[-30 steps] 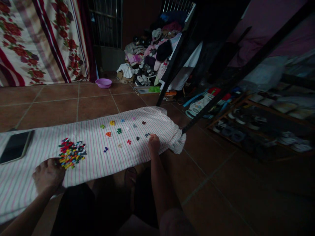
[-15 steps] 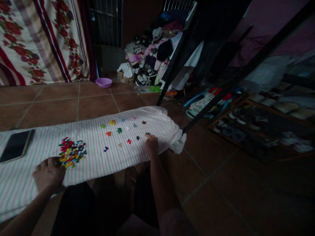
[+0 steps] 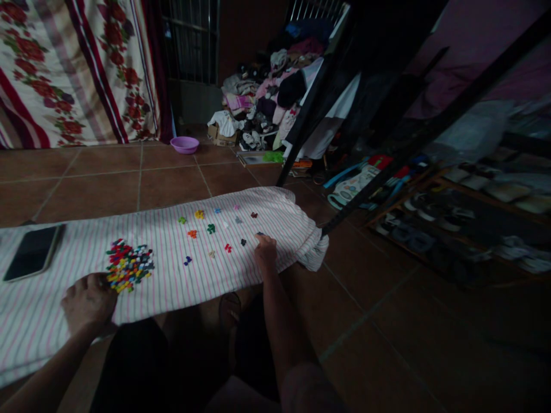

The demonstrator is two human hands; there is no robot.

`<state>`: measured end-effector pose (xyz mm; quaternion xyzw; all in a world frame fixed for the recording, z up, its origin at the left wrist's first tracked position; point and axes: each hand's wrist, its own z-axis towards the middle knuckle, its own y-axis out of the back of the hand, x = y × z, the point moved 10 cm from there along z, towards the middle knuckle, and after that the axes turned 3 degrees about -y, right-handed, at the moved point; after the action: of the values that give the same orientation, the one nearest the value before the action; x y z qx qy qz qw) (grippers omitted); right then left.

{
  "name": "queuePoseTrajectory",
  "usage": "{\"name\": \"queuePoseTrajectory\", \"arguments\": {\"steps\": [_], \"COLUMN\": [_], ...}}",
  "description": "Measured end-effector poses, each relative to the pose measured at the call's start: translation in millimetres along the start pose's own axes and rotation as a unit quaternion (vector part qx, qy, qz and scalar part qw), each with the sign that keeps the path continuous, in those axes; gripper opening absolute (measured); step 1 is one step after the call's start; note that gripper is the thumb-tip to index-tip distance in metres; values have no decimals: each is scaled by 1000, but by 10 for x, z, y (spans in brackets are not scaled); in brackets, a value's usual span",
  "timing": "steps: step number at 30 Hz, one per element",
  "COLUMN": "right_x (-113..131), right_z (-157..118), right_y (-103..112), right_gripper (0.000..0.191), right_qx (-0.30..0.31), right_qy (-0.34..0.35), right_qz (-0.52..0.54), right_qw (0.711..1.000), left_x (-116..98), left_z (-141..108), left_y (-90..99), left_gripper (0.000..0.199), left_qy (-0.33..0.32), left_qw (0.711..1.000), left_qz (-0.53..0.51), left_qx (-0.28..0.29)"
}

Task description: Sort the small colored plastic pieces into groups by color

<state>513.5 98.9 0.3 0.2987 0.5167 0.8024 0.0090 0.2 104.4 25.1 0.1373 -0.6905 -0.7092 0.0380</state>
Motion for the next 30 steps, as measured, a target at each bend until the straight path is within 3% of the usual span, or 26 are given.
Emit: {"name": "queuePoseTrajectory", "arguments": {"steps": [5, 9, 12, 19, 30], "right_x": [-36, -254, -335, -202, -167], "right_z": [30, 19, -3, 21, 8], "right_y": [59, 208, 249, 163, 224], "right_gripper": [44, 39, 39, 47, 42], "right_qx": [-19, -69, -87, -70, -94], "right_qy": [-11, -76, -87, -31, -41], "right_qz": [29, 25, -4, -22, 29], "right_qw": [999, 994, 992, 997, 994], "left_x": [-17, -44, -54, -34, -28], "left_z": [-17, -34, -37, -20, -18], "left_y": [42, 64, 72, 51, 56], "left_gripper": [46, 47, 49, 46, 40], "left_qy": [-6, -16, -16, -7, -25], "left_qw": [999, 998, 998, 999, 998], "left_qz": [39, 46, 47, 35, 28], "left_qx": [-35, -36, -30, -23, -40]}}
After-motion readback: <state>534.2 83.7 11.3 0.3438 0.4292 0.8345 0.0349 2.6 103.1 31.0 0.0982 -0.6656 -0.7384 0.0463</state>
